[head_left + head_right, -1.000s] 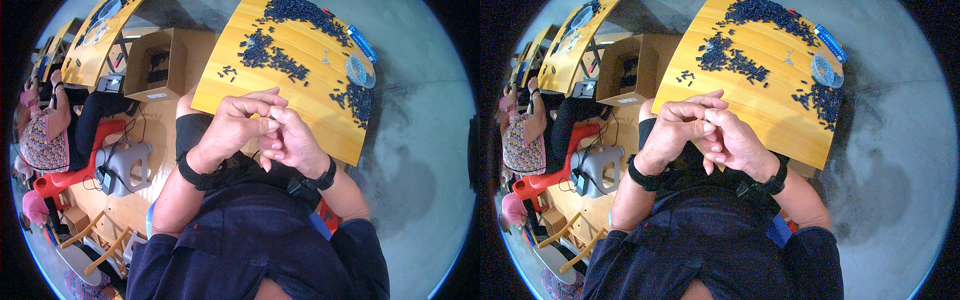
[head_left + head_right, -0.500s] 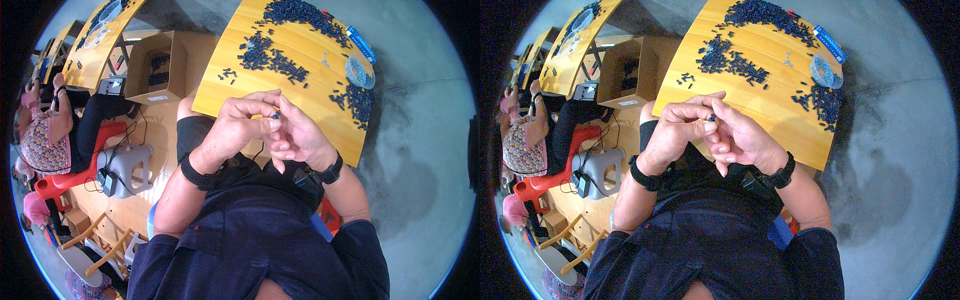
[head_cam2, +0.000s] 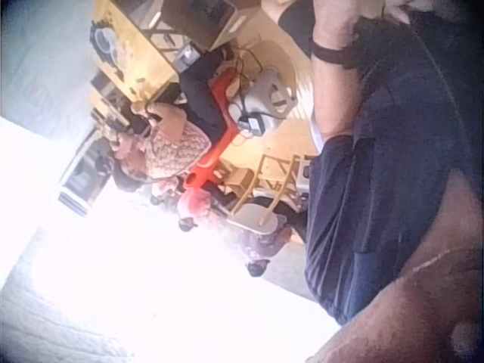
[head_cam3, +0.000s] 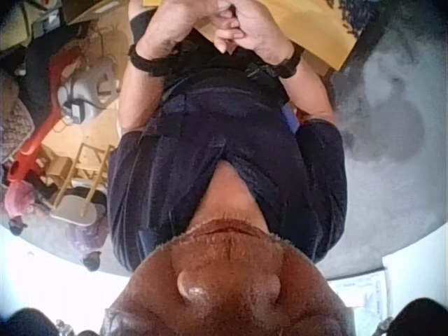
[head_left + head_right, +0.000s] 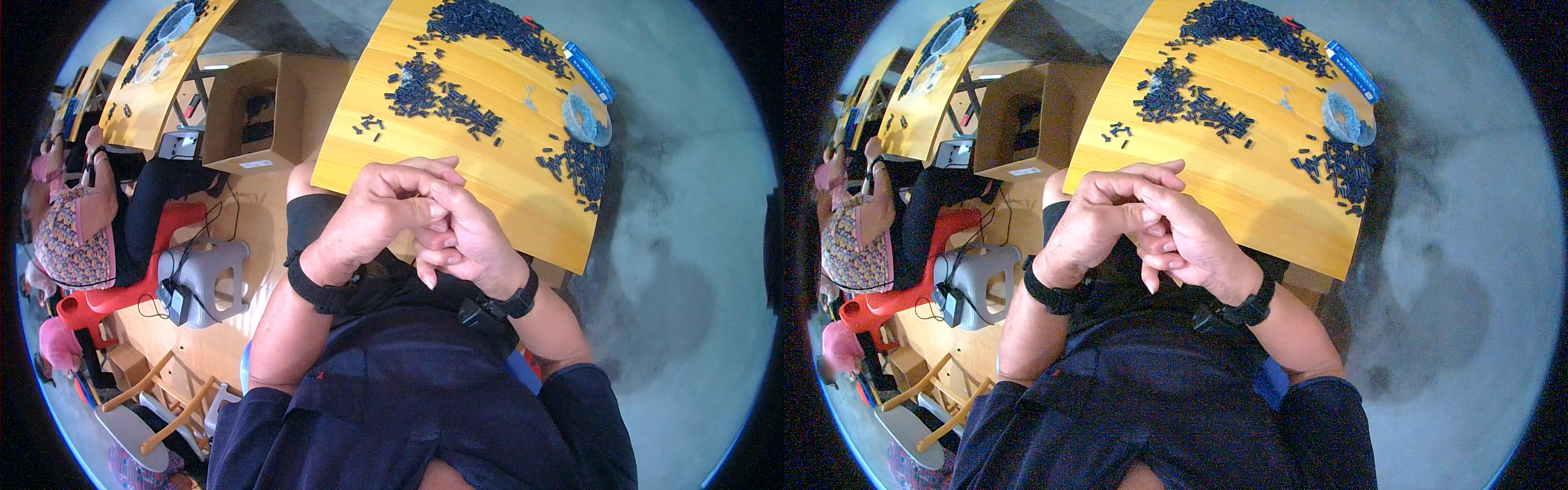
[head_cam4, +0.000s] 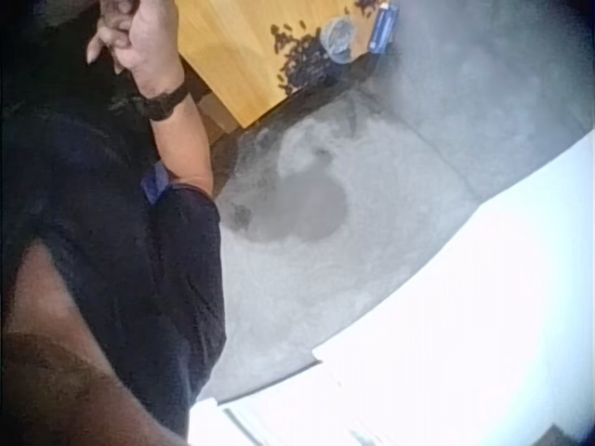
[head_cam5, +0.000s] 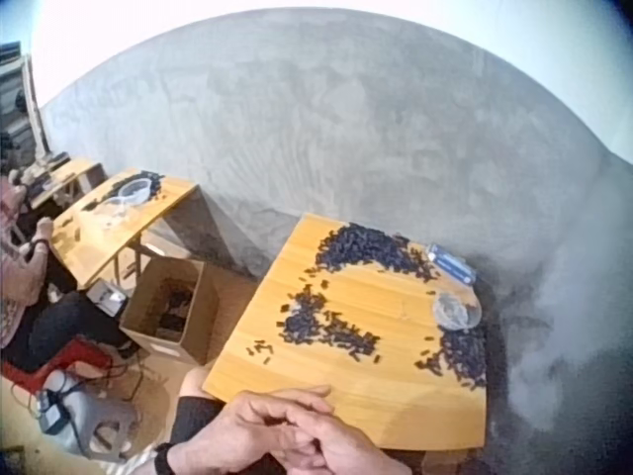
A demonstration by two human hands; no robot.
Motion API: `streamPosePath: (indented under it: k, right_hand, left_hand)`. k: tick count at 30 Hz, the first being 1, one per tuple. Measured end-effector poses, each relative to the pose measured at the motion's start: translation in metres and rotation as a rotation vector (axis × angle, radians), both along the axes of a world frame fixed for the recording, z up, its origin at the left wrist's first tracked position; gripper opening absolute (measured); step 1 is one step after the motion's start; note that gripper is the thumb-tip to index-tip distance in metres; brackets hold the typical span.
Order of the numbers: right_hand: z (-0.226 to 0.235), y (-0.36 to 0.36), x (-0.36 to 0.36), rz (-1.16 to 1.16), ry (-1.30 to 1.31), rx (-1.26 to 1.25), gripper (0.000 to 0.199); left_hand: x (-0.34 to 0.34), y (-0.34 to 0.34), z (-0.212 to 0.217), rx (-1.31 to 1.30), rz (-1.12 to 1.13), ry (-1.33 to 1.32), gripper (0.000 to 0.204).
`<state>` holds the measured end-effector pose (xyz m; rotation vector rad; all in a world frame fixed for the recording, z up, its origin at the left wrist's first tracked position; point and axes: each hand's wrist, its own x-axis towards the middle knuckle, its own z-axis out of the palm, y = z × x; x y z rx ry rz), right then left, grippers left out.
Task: The person is assembling small black plastic components by inserting small pins into them at a workstation.
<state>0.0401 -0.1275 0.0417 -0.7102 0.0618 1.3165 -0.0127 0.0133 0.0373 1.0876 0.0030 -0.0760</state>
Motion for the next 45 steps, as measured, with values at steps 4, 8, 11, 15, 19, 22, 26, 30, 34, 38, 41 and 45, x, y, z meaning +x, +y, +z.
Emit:
streamPosePath:
  k: [4,8,11,15,19,22,26,30,34,38,41,45]
  right_hand:
    - [-0.003,0.001,-0.001,-0.022,-0.021,-0.032,0.042]
    - [-0.011,-0.003,0.008,0.043,0.016,0.028,0.046]
    - [-0.001,-0.003,0.01,-0.002,0.043,-0.011,0.052]
    - [-0.008,-0.007,0.01,-0.014,-0.026,-0.069,0.055]
    - [-0.025,-0.014,0.01,-0.039,-0.232,-0.193,0.048]
    - [-0.035,-0.019,0.008,-0.051,-0.229,-0.228,0.041]
    - [-0.051,-0.027,0.011,-0.052,-0.293,-0.301,0.036]
    - [-0.08,-0.037,0.027,-0.073,-0.636,-0.572,0.034]
    - [-0.102,-0.07,0.062,-0.014,-1.595,-1.016,0.022]
    - [-0.117,-0.113,0.102,-0.083,-1.743,-1.205,0.017]
    - [-0.109,-0.119,0.116,-0.142,-1.649,-1.352,0.017]
    - [-0.109,-0.115,0.118,-0.251,-1.735,-1.443,0.016]
  left_hand:
    - [0.001,0.004,0.004,0.049,-0.035,0.127,0.013]
    - [0.003,0.01,-0.009,0.105,-0.073,0.169,0.012]
    - [0.002,0.003,-0.002,0.02,0.002,0.183,0.017]
    - [0.004,0.002,-0.013,0.11,0.024,0.166,0.017]
    - [0.006,-0.001,-0.02,0.198,0.057,0.141,0.018]
    - [0.006,-0.002,-0.028,0.32,-0.008,0.135,0.02]
    - [0.007,-0.01,-0.044,0.443,-0.008,0.118,0.026]
    - [0.007,-0.011,-0.047,0.394,0.003,0.266,0.029]
    - [0.009,0.003,-0.06,0.525,0.106,0.358,0.028]
    - [0.013,0.007,-0.06,0.437,0.105,0.374,0.026]
    - [0.016,0.007,-0.066,0.398,0.123,0.389,0.025]
    - [0.026,0.004,-0.08,0.33,0.081,0.452,0.023]
